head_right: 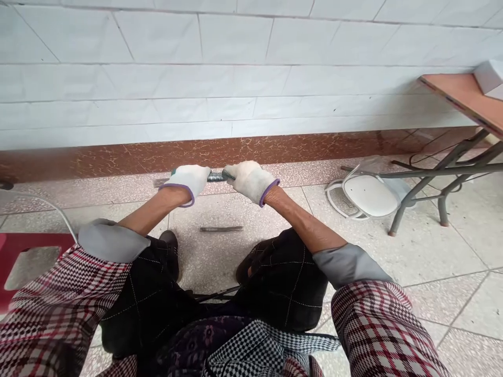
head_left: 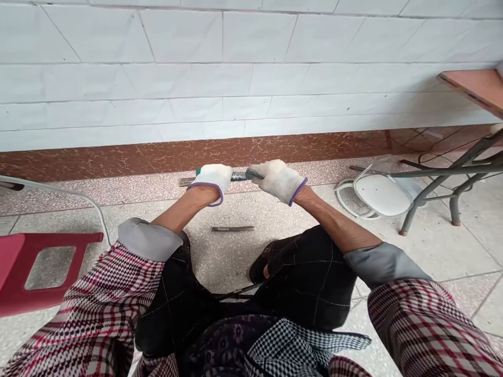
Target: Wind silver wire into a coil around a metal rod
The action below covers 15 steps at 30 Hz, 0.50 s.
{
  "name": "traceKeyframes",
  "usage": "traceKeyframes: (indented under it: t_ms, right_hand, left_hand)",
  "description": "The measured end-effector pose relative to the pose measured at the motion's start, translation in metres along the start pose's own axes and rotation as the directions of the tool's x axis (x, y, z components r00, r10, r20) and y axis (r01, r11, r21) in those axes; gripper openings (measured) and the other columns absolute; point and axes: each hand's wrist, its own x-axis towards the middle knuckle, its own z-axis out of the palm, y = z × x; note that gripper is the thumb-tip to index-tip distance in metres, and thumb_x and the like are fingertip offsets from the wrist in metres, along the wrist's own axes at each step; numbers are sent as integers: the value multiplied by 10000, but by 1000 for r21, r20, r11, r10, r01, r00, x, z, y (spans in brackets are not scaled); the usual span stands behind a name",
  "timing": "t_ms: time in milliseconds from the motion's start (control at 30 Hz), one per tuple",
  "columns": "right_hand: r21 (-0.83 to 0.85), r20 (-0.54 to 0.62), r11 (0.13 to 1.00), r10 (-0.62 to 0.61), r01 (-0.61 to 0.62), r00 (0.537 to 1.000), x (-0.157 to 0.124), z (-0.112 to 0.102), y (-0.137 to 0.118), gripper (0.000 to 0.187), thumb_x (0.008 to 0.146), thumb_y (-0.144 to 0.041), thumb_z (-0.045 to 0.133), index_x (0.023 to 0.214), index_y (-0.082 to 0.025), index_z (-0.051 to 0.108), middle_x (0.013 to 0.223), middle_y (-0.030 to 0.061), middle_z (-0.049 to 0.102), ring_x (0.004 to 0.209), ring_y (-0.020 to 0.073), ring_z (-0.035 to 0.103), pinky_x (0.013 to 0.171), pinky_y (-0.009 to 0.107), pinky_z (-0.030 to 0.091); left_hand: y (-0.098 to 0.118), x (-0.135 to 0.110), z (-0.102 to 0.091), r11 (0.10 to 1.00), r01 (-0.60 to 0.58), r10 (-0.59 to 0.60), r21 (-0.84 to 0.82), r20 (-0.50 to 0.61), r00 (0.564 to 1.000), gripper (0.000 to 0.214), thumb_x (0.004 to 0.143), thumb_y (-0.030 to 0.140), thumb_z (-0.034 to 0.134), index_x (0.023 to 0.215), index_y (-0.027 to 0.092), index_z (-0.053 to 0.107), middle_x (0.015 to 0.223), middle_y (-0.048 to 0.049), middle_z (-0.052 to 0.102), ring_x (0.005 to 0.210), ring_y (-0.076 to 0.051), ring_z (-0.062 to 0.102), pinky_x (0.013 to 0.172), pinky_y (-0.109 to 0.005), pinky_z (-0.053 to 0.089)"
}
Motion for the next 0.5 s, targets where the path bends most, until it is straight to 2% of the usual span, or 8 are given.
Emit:
traceKeyframes:
  t_ms: [67,133,200,267,333,400,433,500]
  right_hand:
    - [37,-5,999,-1,1,1000,5,0,11,222,979,-246,595,1093,-160,765,968,87,753,867,233,674,755,329,453]
    - [228,-51,974,15,-3,999,10,3,24,224,955,-185,574,1060,-157,770,1004,72,757,881,202,668,775,306,466]
    - [429,-79,903,61,-21,995,14,8,35,239,931,-164,554,1038,-142,767,967,63,750,808,167,645,721,278,469]
    - [531,-92,846,110,-45,990,16,15,38,257,943,-201,534,1046,-127,758,896,58,733,711,146,602,639,268,446]
    - [520,-84,853,102,-44,991,15,21,32,255,952,-233,543,1052,-131,755,860,51,720,682,142,582,618,267,428]
    - [429,-59,903,28,0,998,12,24,18,234,960,-239,559,1047,-151,757,883,49,727,727,153,603,659,272,432]
    - [363,-33,931,-14,25,999,9,23,9,221,962,-233,567,1048,-161,758,905,51,733,757,161,616,681,276,432]
    - [206,29,977,-57,50,998,2,16,-9,215,974,-227,565,1049,-165,757,939,68,739,799,182,635,700,293,426]
  left_hand:
    - [2,-4,2,1000,-4,3,16,29,1000,164,683,106,734,625,189,604,571,-46,551,750,-236,619,725,-352,416]
    - [4,-9,0,1000,-17,18,-16,77,997,131,677,133,748,630,193,642,539,-32,553,627,-201,588,651,-332,412]
    - [6,-13,-5,991,-14,31,-130,130,991,65,676,165,759,709,196,713,547,-26,590,532,-170,547,571,-308,394]
    - [8,-15,-11,959,12,27,-285,132,991,141,664,174,767,804,193,761,573,-31,630,480,-152,517,509,-286,369]
    - [8,-15,-16,921,25,7,-390,81,997,202,673,174,758,874,185,777,601,-40,652,465,-145,504,485,-276,359]
    - [6,-12,-18,920,32,-32,-390,8,999,203,707,178,735,906,177,775,616,-48,655,471,-148,508,499,-282,375]
    - [5,-9,-18,942,36,-44,-335,-16,999,193,733,178,718,918,175,771,631,-56,658,491,-157,527,523,-291,394]
    - [2,-1,-15,996,25,-30,-84,-65,997,181,792,167,669,948,166,760,696,-89,676,580,-199,591,602,-327,440]
